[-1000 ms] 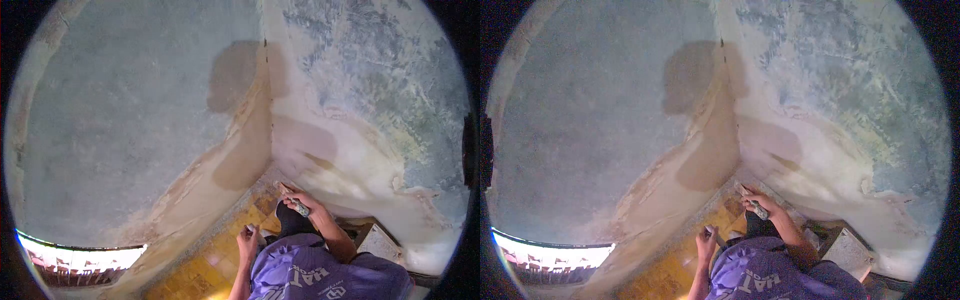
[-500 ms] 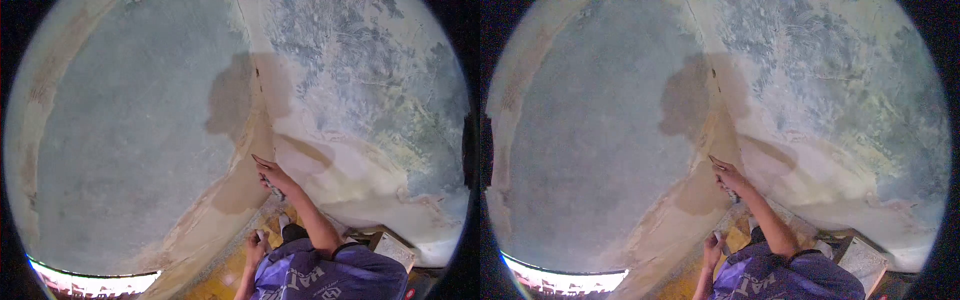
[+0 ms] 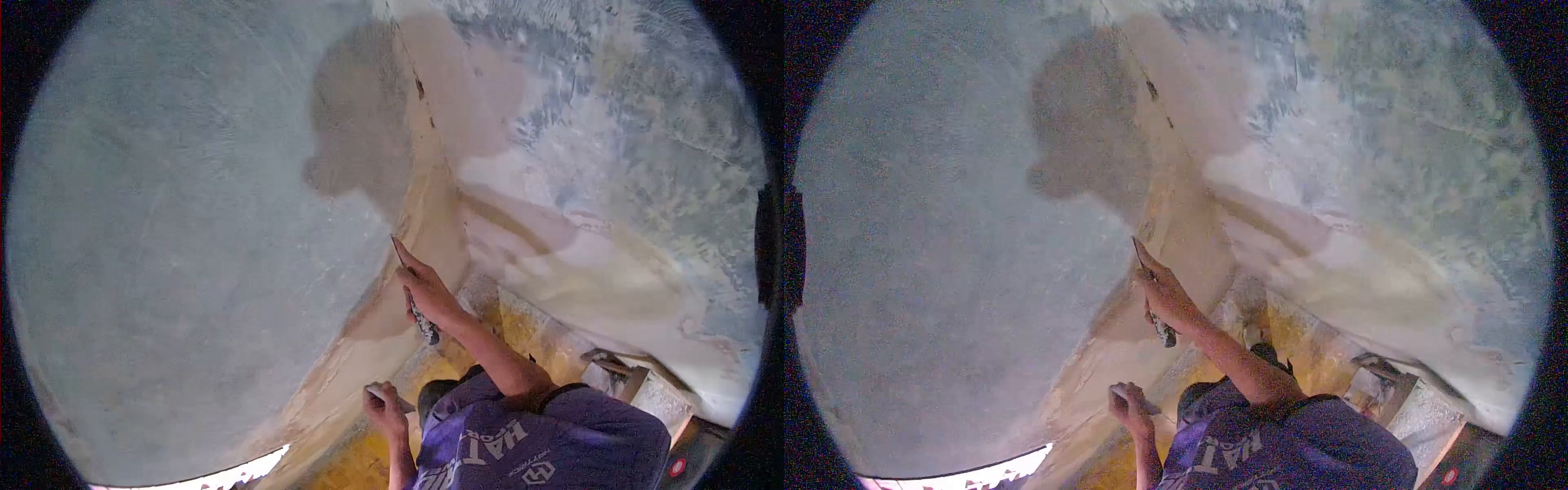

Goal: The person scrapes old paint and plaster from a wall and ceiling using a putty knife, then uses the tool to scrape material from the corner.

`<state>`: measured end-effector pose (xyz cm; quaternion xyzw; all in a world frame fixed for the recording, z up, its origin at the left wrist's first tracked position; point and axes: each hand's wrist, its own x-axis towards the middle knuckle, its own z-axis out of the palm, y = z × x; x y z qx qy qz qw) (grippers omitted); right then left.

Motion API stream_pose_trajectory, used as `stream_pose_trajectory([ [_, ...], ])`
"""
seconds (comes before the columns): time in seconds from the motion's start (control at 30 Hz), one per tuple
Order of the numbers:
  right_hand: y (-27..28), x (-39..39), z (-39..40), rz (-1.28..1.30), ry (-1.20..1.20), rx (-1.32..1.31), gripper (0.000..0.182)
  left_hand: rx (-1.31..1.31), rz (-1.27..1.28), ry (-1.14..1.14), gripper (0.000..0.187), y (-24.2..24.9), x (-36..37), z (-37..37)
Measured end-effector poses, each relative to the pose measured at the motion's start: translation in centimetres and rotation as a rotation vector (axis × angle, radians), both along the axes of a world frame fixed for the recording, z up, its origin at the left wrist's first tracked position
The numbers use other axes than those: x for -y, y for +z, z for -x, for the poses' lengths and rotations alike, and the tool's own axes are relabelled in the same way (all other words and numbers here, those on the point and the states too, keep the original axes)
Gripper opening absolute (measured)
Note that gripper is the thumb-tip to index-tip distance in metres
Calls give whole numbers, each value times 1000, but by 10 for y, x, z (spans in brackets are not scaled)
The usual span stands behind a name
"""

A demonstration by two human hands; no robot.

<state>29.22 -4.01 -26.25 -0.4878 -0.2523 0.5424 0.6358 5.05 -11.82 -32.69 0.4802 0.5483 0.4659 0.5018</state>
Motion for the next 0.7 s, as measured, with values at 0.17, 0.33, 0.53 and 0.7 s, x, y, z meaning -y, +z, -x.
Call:
stream_pose_trajectory([
  [0.17,6,-3,1,37,-11,69,58,-23,-380,218,27,26,-44,22],
  [0.33,9,-10,13,43,-84,107,56,-499,-708,153,39,74,-87,52],
  [0.53,12,-11,24,41,-191,135,54,-638,-888,37,38,121,-119,83],
  [0.7,17,-15,40,55,-278,129,52,-588,-785,-44,28,152,-128,113],
])
